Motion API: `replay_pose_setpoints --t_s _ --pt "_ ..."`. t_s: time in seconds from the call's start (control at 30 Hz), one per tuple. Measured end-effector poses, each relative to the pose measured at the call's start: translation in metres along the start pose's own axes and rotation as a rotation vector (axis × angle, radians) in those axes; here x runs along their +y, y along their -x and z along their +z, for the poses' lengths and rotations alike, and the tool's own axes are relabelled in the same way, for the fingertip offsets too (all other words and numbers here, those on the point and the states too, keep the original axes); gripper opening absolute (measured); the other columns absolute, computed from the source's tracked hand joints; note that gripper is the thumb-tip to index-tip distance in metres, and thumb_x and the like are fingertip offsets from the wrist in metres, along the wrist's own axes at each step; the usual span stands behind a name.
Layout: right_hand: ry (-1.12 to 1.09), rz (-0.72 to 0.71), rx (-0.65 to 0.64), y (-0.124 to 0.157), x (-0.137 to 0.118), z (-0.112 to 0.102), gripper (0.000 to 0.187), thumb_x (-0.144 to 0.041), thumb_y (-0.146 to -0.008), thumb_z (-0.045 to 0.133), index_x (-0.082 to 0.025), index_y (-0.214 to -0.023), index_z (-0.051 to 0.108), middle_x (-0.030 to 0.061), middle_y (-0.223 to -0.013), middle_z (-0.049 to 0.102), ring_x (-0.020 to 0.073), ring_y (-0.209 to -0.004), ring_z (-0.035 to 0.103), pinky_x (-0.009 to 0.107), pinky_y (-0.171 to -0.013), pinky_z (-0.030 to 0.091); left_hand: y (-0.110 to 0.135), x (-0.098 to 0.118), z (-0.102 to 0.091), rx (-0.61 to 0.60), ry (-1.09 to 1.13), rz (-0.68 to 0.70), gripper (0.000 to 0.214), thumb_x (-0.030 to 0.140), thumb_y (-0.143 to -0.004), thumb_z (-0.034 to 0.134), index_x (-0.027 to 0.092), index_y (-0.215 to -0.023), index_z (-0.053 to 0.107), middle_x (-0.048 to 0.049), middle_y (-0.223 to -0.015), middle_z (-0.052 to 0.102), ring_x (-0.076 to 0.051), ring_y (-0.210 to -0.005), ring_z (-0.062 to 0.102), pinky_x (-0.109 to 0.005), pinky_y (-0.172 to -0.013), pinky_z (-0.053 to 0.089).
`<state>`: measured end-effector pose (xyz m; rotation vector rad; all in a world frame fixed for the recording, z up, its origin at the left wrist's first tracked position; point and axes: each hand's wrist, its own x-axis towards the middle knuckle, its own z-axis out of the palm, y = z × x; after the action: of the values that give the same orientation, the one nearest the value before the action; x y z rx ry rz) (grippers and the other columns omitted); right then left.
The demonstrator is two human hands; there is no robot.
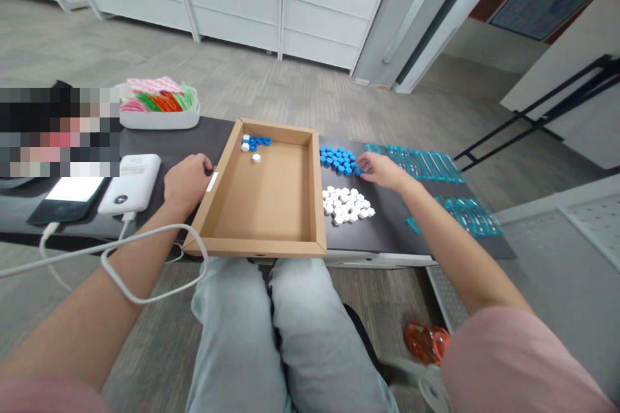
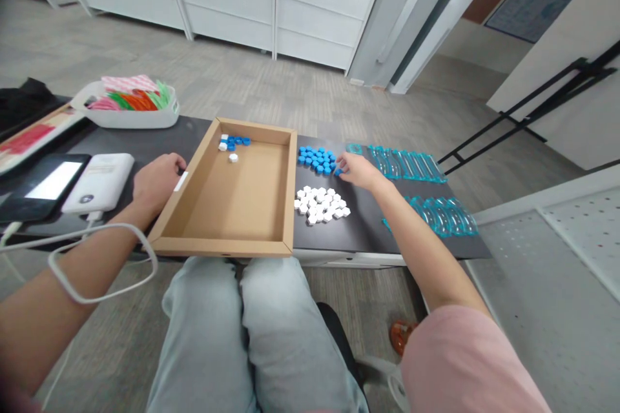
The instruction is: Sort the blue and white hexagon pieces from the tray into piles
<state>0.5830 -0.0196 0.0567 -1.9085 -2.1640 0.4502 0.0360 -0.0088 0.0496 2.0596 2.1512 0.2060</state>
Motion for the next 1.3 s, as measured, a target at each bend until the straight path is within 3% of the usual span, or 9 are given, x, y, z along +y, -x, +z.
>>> replay_pose_setpoints --t_s 0.13,0.33,0.47,0.6,0.73,0.83,0.97,1.1,1.3 --pt "-0.093 -0.004 0.074 -0.003 -0.001 0.008 0.042 -0.011 -0.085 0.090 -0.022 -0.124 0.079 0.0142 -0.127 0.088 0.0276 -0.097 0.088 0.044 -0.096 0.075 0.000 -0.001 0.001 -0.015 -0.009 0.001 0.033 0.040 -0.113 0.059 0.019 -0.131 0.078 -0.0164 -0.139 0.081 -0.033 -0.119 0.077 -0.039 -0.095 0.055" --pt "-0.025 -0.124 0.222 -0.010 -0.023 -0.008 0.029 -0.020 -0.090 0.083 -0.022 -0.119 0.079 0.0121 -0.117 0.085 0.0272 -0.090 0.081 0.047 -0.097 0.070 -0.001 0.001 0.003 0.035 -0.002 -0.009 0.028 0.035 -0.109 0.063 0.023 -0.125 0.082 -0.0161 -0.136 0.083 -0.035 -0.120 0.079 -0.040 -0.093 0.057" --pt "-0.065 -0.314 0.190 -0.039 -0.083 -0.003 0.022 -0.027 -0.100 0.079 -0.023 -0.122 0.080 0.0099 -0.113 0.085 0.0264 -0.092 0.079 0.043 -0.096 0.066 -0.001 0.002 0.004 0.058 0.026 -0.013 0.023 0.034 -0.107 0.066 0.024 -0.120 0.082 -0.0161 -0.132 0.084 -0.036 -0.120 0.081 -0.041 -0.095 0.058" --pt "0.027 -0.495 0.010 -0.088 -0.167 0.026 0.030 -0.020 -0.104 0.074 -0.020 -0.132 0.081 0.0136 -0.129 0.086 0.0295 -0.108 0.082 0.044 -0.106 0.064 -0.001 0.002 0.005 0.066 0.029 -0.008 0.022 0.032 -0.106 0.066 0.024 -0.119 0.082 -0.0155 -0.129 0.084 -0.035 -0.119 0.081 -0.041 -0.097 0.059" --pt "0.288 -0.433 -0.127 -0.128 -0.232 0.057 0.044 -0.013 -0.108 0.068 -0.013 -0.151 0.078 0.0239 -0.158 0.076 0.0387 -0.140 0.078 0.047 -0.117 0.060 0.000 0.001 0.006 0.072 0.021 0.001 0.023 0.033 -0.108 0.063 0.024 -0.119 0.081 -0.0152 -0.131 0.085 -0.035 -0.120 0.082 -0.042 -0.095 0.059" --pt "0.428 -0.318 -0.181 -0.141 -0.253 0.069 0.045 -0.019 -0.113 0.067 -0.009 -0.156 0.074 0.0277 -0.162 0.071 0.0408 -0.136 0.079 0.046 -0.108 0.061 -0.001 0.000 0.008 0.083 0.020 0.010 0.025 0.031 -0.110 0.060 0.024 -0.120 0.081 -0.0152 -0.132 0.085 -0.035 -0.120 0.082 -0.042 -0.096 0.059" --pt "0.405 -0.365 -0.185 -0.142 -0.256 0.078 0.030 -0.029 -0.115 0.070 -0.015 -0.140 0.080 0.0227 -0.156 0.071 0.0346 -0.121 0.079 0.042 -0.098 0.059 -0.002 -0.001 0.010 0.086 0.030 0.024 0.023 0.031 -0.109 0.062 0.025 -0.120 0.081 -0.0149 -0.132 0.086 -0.036 -0.122 0.082 -0.043 -0.099 0.060" --pt "0.284 -0.463 -0.153 -0.132 -0.240 0.076 0.014 -0.020 -0.107 0.073 -0.018 -0.119 0.080 0.0157 -0.130 0.081 0.0316 -0.114 0.076 0.040 -0.097 0.055 -0.002 -0.001 0.009 0.071 0.019 0.029 0.025 0.031 -0.109 0.060 0.023 -0.122 0.080 -0.0163 -0.136 0.085 -0.037 -0.125 0.082 -0.045 -0.100 0.061" --pt "-0.067 -0.552 0.037 -0.084 -0.163 0.016 0.032 -0.028 -0.107 0.074 -0.023 -0.137 0.083 0.0120 -0.130 0.083 0.0273 -0.105 0.075 0.042 -0.102 0.061 -0.001 0.000 0.009 0.060 0.014 0.022 0.025 0.035 -0.110 0.061 0.024 -0.123 0.080 -0.0165 -0.137 0.084 -0.038 -0.126 0.081 -0.044 -0.101 0.061"
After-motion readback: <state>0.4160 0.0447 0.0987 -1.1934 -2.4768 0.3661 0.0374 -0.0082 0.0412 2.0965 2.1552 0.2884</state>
